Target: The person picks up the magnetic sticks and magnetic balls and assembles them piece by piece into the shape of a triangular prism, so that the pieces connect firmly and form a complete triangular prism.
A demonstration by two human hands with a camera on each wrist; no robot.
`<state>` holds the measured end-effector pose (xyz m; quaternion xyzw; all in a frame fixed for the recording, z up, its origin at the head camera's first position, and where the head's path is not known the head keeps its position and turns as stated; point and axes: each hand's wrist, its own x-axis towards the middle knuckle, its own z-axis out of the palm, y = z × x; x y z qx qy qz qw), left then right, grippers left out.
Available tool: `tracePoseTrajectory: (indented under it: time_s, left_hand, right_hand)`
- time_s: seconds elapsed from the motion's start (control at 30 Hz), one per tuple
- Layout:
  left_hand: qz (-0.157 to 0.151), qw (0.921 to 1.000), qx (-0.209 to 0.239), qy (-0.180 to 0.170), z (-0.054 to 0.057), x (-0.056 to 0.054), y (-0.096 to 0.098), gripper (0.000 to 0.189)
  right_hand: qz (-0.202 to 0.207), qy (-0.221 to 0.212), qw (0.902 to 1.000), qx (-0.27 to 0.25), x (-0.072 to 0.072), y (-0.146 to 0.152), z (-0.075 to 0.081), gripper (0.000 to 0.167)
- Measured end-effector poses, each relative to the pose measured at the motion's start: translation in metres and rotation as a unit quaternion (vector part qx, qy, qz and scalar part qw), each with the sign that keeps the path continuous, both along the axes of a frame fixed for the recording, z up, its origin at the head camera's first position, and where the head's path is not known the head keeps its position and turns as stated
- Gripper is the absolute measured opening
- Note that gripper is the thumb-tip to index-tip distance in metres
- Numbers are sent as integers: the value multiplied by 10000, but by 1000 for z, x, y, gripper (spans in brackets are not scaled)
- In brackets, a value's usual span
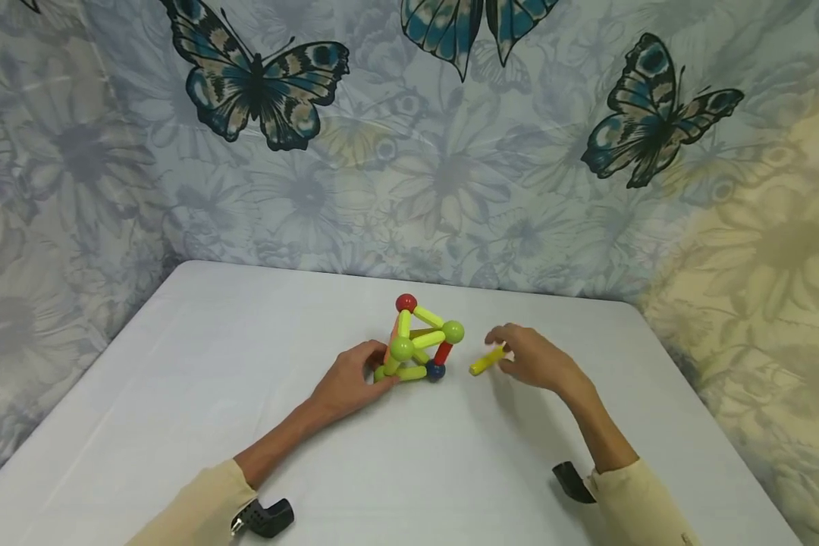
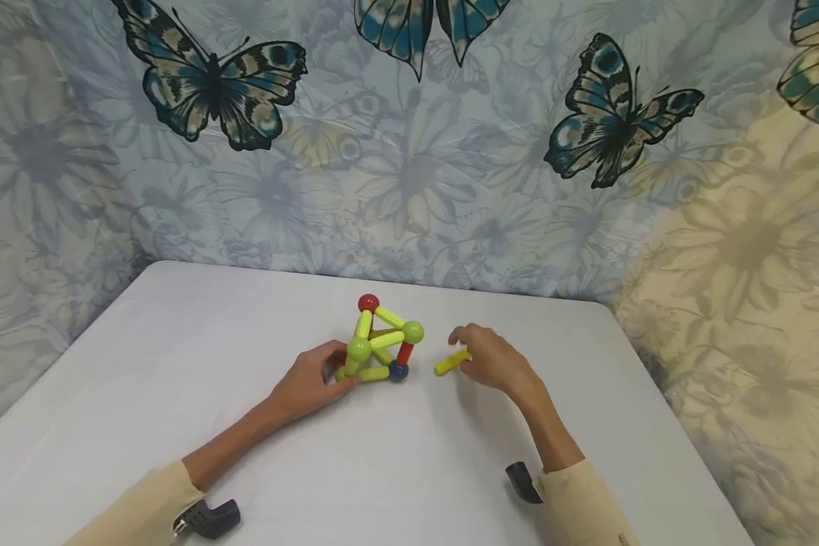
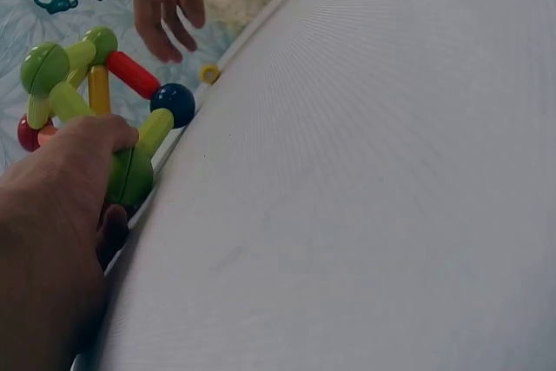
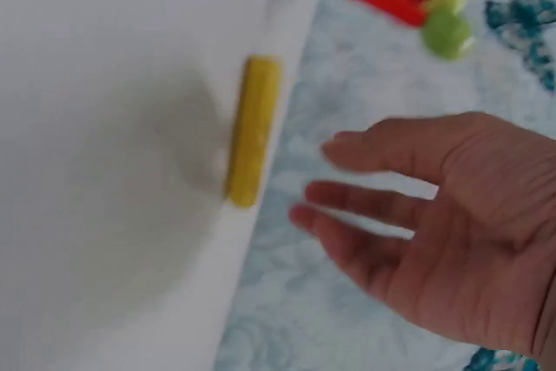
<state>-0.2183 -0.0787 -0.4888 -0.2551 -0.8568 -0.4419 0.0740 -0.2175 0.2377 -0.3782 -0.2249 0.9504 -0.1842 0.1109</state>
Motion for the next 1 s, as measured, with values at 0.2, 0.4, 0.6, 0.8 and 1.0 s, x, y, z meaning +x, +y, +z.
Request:
tracePoseTrajectory:
  time_s: [0.2, 0.4, 0.6, 0.8, 1.0]
  left_hand:
    - [193, 9996, -132, -124, 0, -1, -5, 35]
    - [218, 9996, -33, 150, 1, 0, -3, 37]
    - [172, 9998, 29, 88, 1, 2, -2, 33]
    - [180, 9998, 30, 116, 3, 2, -4, 31]
    - [83, 9999, 26, 115, 2, 0, -3, 31]
  right_hand:
    - [-477, -49, 9949, 884, -17, 6, -19, 27]
    - [-504, -157, 9920, 1147, -12, 0, -18, 11]
    - [228, -680, 9953, 649, 5, -11, 3, 15]
    - [653, -445, 9957, -475, 15, -47, 4, 9]
    - [213, 4, 9955, -922, 21, -67, -10, 10]
